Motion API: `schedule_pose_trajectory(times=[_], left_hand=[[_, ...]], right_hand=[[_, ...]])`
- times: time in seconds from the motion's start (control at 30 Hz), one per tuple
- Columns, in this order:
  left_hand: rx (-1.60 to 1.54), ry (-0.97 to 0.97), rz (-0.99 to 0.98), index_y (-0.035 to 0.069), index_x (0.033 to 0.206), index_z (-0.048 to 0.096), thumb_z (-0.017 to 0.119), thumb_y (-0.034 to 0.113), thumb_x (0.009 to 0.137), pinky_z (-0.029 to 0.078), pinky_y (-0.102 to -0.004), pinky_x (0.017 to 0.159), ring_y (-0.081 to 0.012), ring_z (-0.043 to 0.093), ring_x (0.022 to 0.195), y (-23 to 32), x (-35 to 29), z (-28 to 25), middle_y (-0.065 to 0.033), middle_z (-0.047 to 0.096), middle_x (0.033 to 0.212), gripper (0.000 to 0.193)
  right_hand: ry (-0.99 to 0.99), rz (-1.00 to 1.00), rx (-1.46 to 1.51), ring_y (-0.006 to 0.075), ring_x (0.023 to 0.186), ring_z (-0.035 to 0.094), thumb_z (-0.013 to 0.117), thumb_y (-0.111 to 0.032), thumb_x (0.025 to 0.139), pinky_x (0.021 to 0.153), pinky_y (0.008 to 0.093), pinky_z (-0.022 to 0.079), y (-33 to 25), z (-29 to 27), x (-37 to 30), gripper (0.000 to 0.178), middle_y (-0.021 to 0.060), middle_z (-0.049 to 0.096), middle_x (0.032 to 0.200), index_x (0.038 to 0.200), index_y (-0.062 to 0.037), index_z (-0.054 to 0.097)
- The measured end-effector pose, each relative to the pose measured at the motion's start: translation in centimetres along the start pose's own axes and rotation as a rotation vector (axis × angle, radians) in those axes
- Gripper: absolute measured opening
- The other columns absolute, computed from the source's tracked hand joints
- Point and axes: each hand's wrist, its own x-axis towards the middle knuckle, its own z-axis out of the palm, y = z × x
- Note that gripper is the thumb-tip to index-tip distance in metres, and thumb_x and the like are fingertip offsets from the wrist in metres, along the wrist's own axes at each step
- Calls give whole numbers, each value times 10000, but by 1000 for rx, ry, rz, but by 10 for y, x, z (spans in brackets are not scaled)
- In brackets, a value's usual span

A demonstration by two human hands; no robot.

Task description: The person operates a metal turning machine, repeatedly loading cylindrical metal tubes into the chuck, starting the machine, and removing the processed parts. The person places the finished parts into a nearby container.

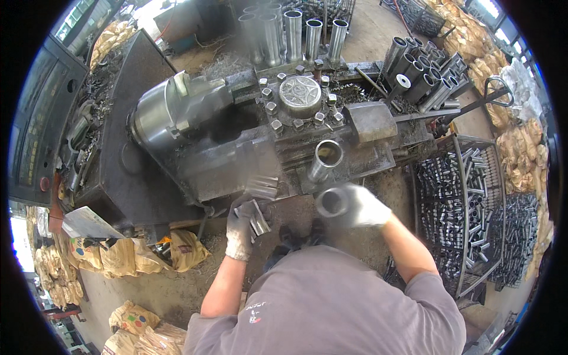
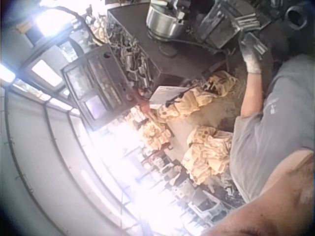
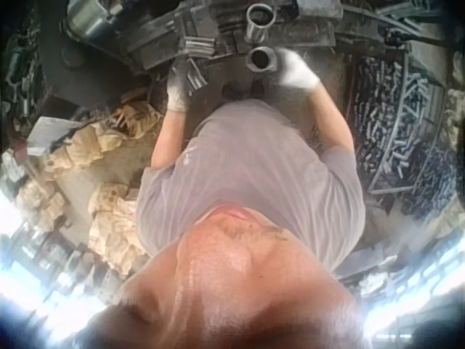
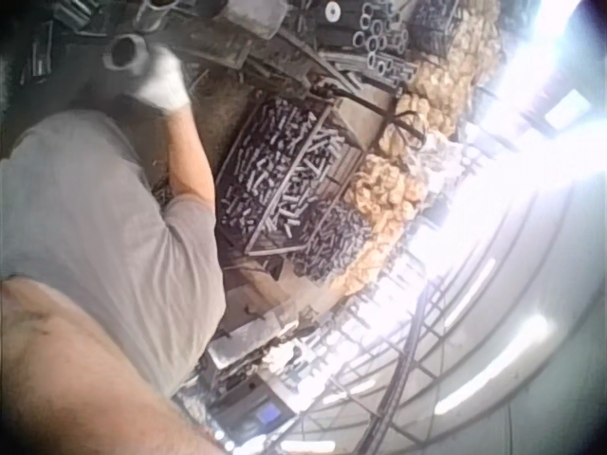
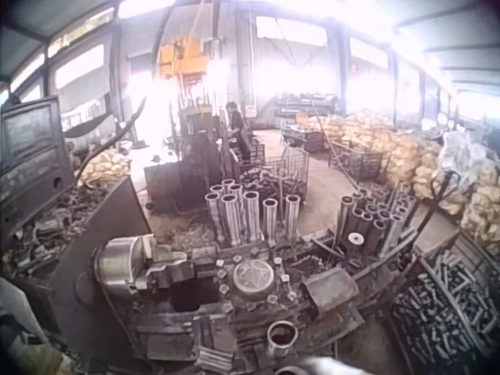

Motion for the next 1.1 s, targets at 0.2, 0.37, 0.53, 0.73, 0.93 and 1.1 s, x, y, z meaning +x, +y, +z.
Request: schedule_pose_trajectory(times=[0.2,0.37,0.53,0.73,0.93,1.1], left_hand=[[1171,-44,1013,44,1462,582,1053,293,694,631,-370,889,-226,775,1007,-7,25,112,-153,775,1156,934],[855,-87,924,17,1322,625,966,181,826,624,-352,877,-193,742,993,7,13,89,-124,766,1140,623],[203,96,346,22,1453,573,770,301,996,608,-401,953,-236,731,1085,43,-21,13,-117,737,1207,570],[-390,-197,193,53,1340,684,501,807,1012,642,-549,936,-348,762,1051,38,2,-64,-156,767,1185,842],[-533,-110,175,22,1324,685,499,843,980,632,-587,870,-410,750,1060,36,36,-94,-186,767,1173,909],[-502,-92,189,30,1299,692,507,825,988,612,-586,905,-404,745,1053,42,54,-90,-176,762,1180,874]], right_hand=[[101,-59,119,272,1150,767,926,-124,727,987,409,604,-11,-54,28,649,182,773,1284,1331,-35,707],[390,55,93,308,990,795,936,-253,790,886,401,625,4,-10,60,559,180,795,1094,1251,-30,711],[263,203,-141,403,914,784,861,-310,841,820,480,636,38,2,50,416,206,789,1052,1143,-65,716],[50,-71,-206,414,840,755,719,-235,926,724,513,614,-11,90,62,357,211,751,971,1245,-79,681],[-11,-142,-707,402,816,745,766,-294,915,694,489,595,14,142,154,323,210,728,918,1080,-31,681],[-37,255,90,242,885,764,791,-386,901,817,406,585,-71,83,168,457,154,795,970,1191,-33,767]])
